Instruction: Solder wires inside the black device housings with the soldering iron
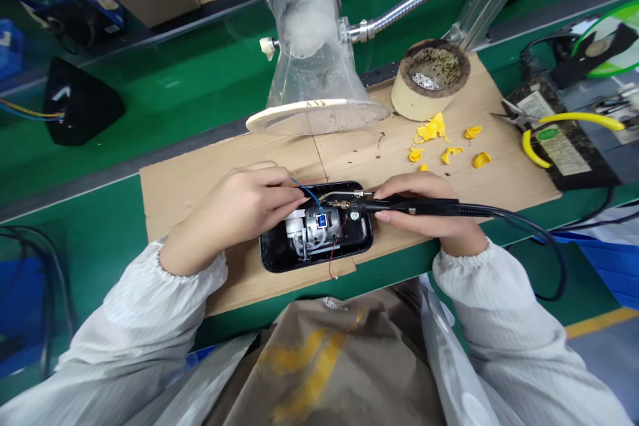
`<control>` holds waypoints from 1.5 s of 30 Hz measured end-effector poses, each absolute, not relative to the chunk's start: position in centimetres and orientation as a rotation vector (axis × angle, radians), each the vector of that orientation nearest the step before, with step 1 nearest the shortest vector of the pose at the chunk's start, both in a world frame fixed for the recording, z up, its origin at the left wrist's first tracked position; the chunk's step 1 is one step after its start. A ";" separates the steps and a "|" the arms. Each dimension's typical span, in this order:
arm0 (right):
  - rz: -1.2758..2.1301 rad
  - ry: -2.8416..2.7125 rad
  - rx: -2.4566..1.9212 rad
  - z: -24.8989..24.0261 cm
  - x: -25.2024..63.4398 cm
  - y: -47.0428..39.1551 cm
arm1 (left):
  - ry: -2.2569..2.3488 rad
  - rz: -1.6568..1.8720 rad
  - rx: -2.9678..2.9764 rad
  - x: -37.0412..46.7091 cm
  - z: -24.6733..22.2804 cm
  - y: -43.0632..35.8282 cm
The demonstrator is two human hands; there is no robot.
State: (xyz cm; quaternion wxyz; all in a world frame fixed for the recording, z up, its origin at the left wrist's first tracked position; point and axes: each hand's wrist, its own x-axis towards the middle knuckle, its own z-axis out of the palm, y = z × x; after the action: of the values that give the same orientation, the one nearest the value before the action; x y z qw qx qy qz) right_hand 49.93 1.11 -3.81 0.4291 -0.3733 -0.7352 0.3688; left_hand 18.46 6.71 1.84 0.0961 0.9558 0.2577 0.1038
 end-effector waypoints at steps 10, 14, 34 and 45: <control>0.949 -1.818 -0.956 -4.0 50.0 1.1 | 0.729 0.310 2.818 18.5 1.9 6.8; 0.965 -1.807 -0.950 -4.0 50.0 1.2 | 0.734 0.297 2.808 18.5 2.0 6.8; 1.029 -1.787 -0.977 -3.8 48.9 1.4 | 0.742 0.260 2.784 18.6 1.9 6.8; 1.034 -1.770 -0.987 -3.6 48.6 1.3 | 0.737 0.248 2.774 18.5 2.0 6.8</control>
State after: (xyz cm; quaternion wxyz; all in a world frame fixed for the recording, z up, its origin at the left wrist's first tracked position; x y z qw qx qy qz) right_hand 48.58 1.35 -3.63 0.4197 -0.3938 -0.7061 0.4126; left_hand 18.55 6.83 1.98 0.1300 0.9547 0.2536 0.0855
